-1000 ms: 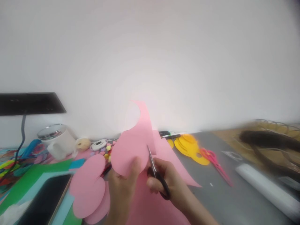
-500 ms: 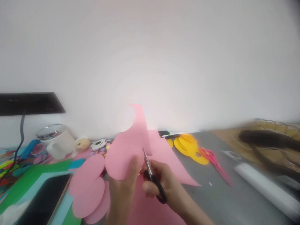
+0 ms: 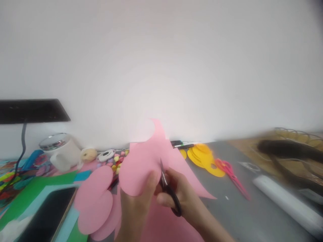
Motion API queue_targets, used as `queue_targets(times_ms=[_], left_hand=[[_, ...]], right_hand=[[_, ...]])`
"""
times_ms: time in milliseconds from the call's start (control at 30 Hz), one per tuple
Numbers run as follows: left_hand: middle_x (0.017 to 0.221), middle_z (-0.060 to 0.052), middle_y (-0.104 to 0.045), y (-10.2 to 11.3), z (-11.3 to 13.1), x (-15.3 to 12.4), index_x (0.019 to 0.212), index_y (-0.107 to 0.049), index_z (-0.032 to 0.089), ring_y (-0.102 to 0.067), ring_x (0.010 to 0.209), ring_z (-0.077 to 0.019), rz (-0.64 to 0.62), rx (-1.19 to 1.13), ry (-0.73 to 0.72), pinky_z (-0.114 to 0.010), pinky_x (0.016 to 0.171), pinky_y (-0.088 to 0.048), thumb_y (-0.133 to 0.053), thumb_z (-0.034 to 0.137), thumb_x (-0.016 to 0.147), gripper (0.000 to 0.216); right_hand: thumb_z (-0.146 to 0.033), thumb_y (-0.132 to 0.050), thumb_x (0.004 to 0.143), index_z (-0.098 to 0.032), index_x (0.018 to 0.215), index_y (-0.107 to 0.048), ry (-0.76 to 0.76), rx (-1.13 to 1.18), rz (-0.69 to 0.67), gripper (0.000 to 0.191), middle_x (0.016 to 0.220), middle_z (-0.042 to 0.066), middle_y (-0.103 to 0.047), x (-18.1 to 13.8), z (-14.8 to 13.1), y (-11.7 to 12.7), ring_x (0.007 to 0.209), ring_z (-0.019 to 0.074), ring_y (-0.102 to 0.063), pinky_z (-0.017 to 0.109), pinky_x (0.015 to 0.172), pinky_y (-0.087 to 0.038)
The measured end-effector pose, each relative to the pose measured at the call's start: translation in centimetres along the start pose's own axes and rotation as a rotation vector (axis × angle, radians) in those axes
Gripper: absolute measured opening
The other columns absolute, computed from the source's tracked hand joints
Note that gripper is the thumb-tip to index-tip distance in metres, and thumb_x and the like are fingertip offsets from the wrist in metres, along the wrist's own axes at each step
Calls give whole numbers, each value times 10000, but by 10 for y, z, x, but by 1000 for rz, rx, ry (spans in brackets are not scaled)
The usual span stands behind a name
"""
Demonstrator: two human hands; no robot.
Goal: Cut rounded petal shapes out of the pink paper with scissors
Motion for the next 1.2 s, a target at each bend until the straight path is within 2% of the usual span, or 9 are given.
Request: queue_targets(times_ms=[100, 233, 367, 700, 900, 1067, 1200], left_hand=[[893, -74, -719, 0, -1, 1, 867, -682, 180, -649, 886, -285, -20, -22, 15, -405, 761, -524, -753, 541, 557, 481], [829, -59, -710, -1, 3, -2, 832, -667, 177, -646, 845, -270, -18, -9, 10, -394, 759, -511, -740, 525, 587, 432], [854, -57, -706, -2, 4, -4, 847, -657, 182, -636, 868, -278, -8, -35, 14, -410, 780, -493, -739, 504, 597, 415], [693, -29, -669, 0, 2, -2, 690, -657, 196, -618, 714, -228, -7, -3, -23, -378, 705, -484, -731, 503, 605, 328], [786, -48, -674, 1, -3, 1, 804, -647, 185, -629, 798, -258, -12, -21, -21, -397, 746, -486, -745, 505, 601, 392], [707, -44, -652, 1, -1, 0, 711, -620, 183, -639, 839, -284, 13, -9, -36, -400, 773, -494, -746, 505, 590, 367], [729, -55, -672, 3, -2, 2, 760, -649, 175, -641, 846, -290, 4, 10, -41, -408, 779, -496, -745, 484, 592, 365]], right_hand=[[-515, -817, 614, -159, 805, -519, 6, -6, -7, 502, 617, -65, -421, 1, -2, -1, 552, 86, -357, 206, 478, -264], [-556, -801, 605, -160, 783, -510, -1, -36, 3, 523, 620, -60, -417, 1, -4, -1, 552, 88, -343, 212, 480, -265], [-559, -799, 601, -174, 749, -475, -19, -51, 8, 524, 600, -67, -396, -1, -4, -2, 545, 87, -310, 215, 473, -247], [-596, -783, 599, -169, 776, -501, -29, -61, 1, 541, 604, -66, -385, 0, -1, 1, 541, 85, -296, 217, 470, -236], [-628, -773, 581, -172, 773, -508, -38, -77, 11, 562, 599, -68, -367, 0, -4, -1, 531, 85, -296, 220, 468, -236], [-634, -777, 568, -172, 790, -515, -54, -83, 17, 575, 592, -68, -366, -2, -4, 0, 530, 90, -305, 223, 472, -250], [-618, -777, 586, -172, 787, -523, -49, -80, 14, 552, 598, -66, -377, -2, -2, 1, 530, 87, -304, 219, 474, -257]])
Point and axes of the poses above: each hand's wrist, its own x-axis towards the middle knuckle, its own y-axis out of the back of the hand, z = x × y, the point moved 2 cm from there along x, towards the middle knuckle
